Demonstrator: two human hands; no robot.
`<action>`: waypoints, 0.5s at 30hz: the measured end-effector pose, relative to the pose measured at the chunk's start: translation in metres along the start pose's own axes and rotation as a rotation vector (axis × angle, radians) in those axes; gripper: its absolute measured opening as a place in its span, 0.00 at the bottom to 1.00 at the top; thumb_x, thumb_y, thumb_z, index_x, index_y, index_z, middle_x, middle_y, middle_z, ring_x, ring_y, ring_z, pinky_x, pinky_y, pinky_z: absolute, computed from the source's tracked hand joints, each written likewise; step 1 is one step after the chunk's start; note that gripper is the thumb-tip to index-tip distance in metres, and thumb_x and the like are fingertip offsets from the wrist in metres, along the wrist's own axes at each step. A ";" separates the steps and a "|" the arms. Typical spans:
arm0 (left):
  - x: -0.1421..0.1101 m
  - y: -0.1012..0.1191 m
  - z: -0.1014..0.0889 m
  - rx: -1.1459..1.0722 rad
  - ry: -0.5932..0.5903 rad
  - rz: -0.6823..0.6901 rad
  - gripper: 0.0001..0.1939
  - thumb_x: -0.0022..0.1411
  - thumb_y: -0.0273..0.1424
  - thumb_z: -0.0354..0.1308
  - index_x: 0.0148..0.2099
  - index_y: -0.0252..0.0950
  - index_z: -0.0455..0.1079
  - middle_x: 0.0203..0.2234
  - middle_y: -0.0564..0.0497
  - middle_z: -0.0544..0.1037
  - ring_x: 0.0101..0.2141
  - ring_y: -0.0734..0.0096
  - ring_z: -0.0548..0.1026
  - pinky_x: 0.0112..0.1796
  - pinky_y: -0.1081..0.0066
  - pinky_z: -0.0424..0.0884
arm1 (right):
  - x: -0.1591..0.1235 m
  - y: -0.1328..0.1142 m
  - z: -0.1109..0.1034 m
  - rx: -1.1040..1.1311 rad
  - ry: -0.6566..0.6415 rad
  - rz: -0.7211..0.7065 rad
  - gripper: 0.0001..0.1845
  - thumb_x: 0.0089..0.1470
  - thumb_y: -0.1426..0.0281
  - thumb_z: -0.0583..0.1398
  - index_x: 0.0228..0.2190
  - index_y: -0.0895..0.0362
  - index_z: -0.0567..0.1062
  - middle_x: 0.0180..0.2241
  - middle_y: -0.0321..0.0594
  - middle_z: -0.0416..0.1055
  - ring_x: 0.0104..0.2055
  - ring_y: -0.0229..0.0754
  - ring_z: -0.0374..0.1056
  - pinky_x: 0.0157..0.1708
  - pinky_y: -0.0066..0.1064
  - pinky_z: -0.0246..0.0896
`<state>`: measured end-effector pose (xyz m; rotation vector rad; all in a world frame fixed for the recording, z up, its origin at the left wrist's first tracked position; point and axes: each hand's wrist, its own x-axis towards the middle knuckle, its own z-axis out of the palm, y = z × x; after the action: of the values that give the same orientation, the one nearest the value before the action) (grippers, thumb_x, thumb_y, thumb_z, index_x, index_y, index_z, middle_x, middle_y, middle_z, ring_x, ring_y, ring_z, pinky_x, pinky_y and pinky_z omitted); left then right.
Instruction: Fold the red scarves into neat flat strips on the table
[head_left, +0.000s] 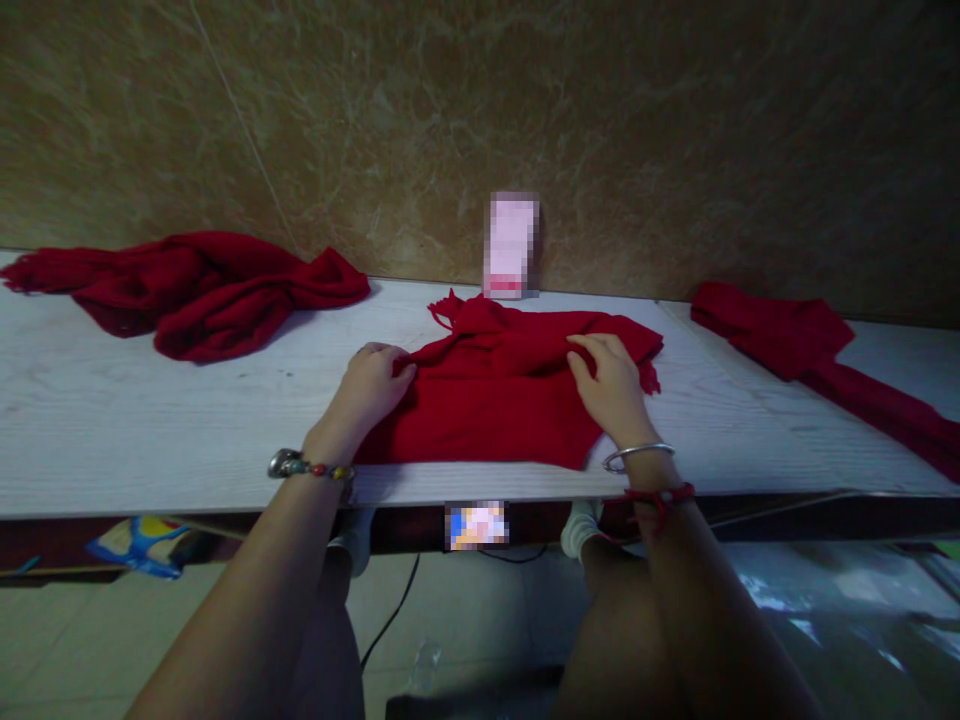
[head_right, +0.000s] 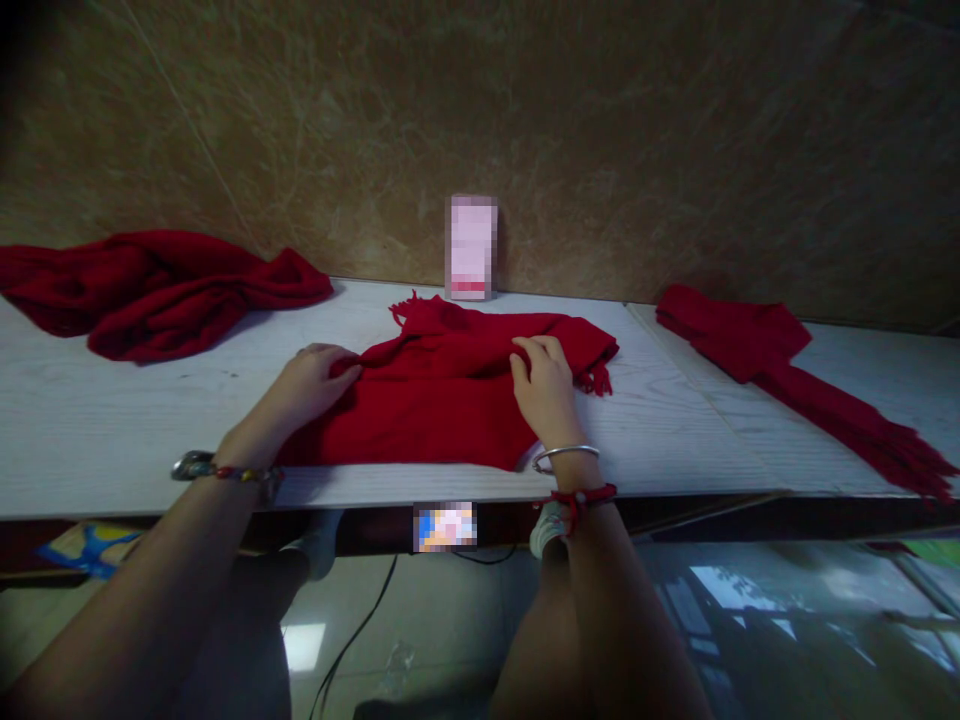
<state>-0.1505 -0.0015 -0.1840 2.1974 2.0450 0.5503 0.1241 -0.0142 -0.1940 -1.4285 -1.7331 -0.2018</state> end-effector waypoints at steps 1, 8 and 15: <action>0.000 0.004 0.001 -0.002 -0.017 0.005 0.16 0.58 0.29 0.50 0.44 0.32 0.75 0.41 0.42 0.78 0.45 0.59 0.74 0.48 0.65 0.68 | 0.001 -0.002 0.002 0.006 -0.004 -0.005 0.14 0.52 0.73 0.54 0.38 0.56 0.77 0.38 0.46 0.73 0.42 0.47 0.69 0.47 0.44 0.63; 0.000 0.022 -0.004 0.048 -0.067 -0.032 0.17 0.61 0.27 0.49 0.51 0.31 0.71 0.44 0.41 0.77 0.44 0.60 0.75 0.46 0.67 0.69 | 0.008 -0.016 0.003 0.029 -0.007 0.003 0.09 0.52 0.75 0.56 0.33 0.57 0.77 0.34 0.44 0.75 0.38 0.47 0.70 0.44 0.42 0.63; 0.002 0.022 0.003 0.107 -0.058 0.003 0.16 0.63 0.27 0.47 0.46 0.33 0.74 0.42 0.41 0.79 0.44 0.57 0.75 0.43 0.63 0.70 | 0.004 -0.025 -0.002 0.051 0.029 -0.029 0.09 0.54 0.73 0.56 0.35 0.56 0.76 0.33 0.43 0.75 0.37 0.46 0.70 0.41 0.40 0.63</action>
<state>-0.1287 -0.0009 -0.1797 2.2467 2.0888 0.3811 0.1033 -0.0209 -0.1802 -1.3581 -1.7242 -0.1913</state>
